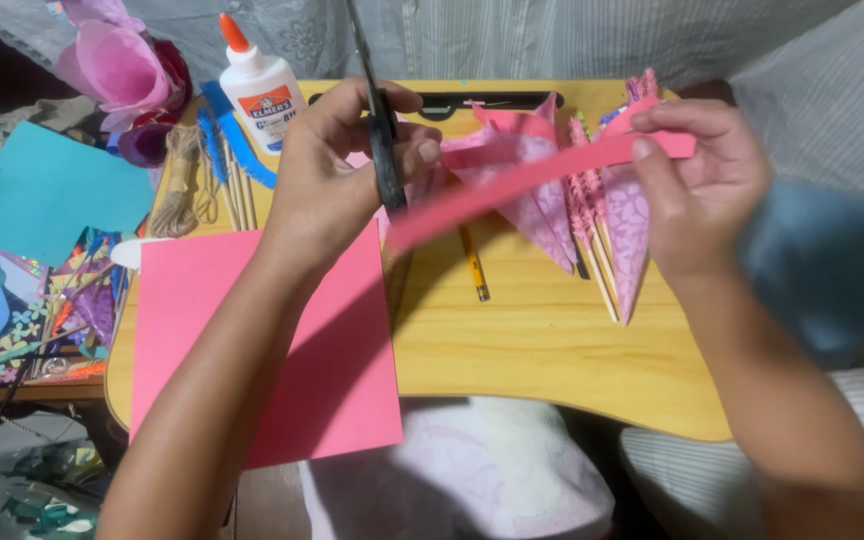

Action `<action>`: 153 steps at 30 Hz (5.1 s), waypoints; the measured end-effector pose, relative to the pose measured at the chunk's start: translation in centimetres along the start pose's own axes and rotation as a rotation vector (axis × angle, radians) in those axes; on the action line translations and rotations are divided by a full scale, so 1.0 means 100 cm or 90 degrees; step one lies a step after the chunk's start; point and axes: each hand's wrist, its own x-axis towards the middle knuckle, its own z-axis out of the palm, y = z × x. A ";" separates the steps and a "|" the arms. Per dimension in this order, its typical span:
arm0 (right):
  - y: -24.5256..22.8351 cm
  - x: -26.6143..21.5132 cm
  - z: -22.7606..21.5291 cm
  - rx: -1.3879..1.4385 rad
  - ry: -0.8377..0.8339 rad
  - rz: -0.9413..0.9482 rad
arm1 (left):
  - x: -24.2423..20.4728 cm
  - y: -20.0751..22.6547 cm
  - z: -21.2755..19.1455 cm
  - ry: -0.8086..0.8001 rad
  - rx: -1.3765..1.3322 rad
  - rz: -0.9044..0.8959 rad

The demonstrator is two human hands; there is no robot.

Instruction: Using scissors to create a decorative fringe on a strip of pink paper for a craft project.

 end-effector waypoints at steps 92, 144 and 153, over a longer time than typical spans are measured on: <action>-0.003 -0.038 0.047 0.302 0.017 0.419 | 0.018 -0.043 0.081 -0.104 -0.211 -0.104; 0.001 -0.025 0.020 0.537 -0.031 0.410 | -0.041 -0.033 0.089 -0.257 0.276 -0.120; -0.001 -0.028 0.026 0.547 -0.019 0.458 | -0.043 -0.038 0.092 -0.241 0.272 -0.145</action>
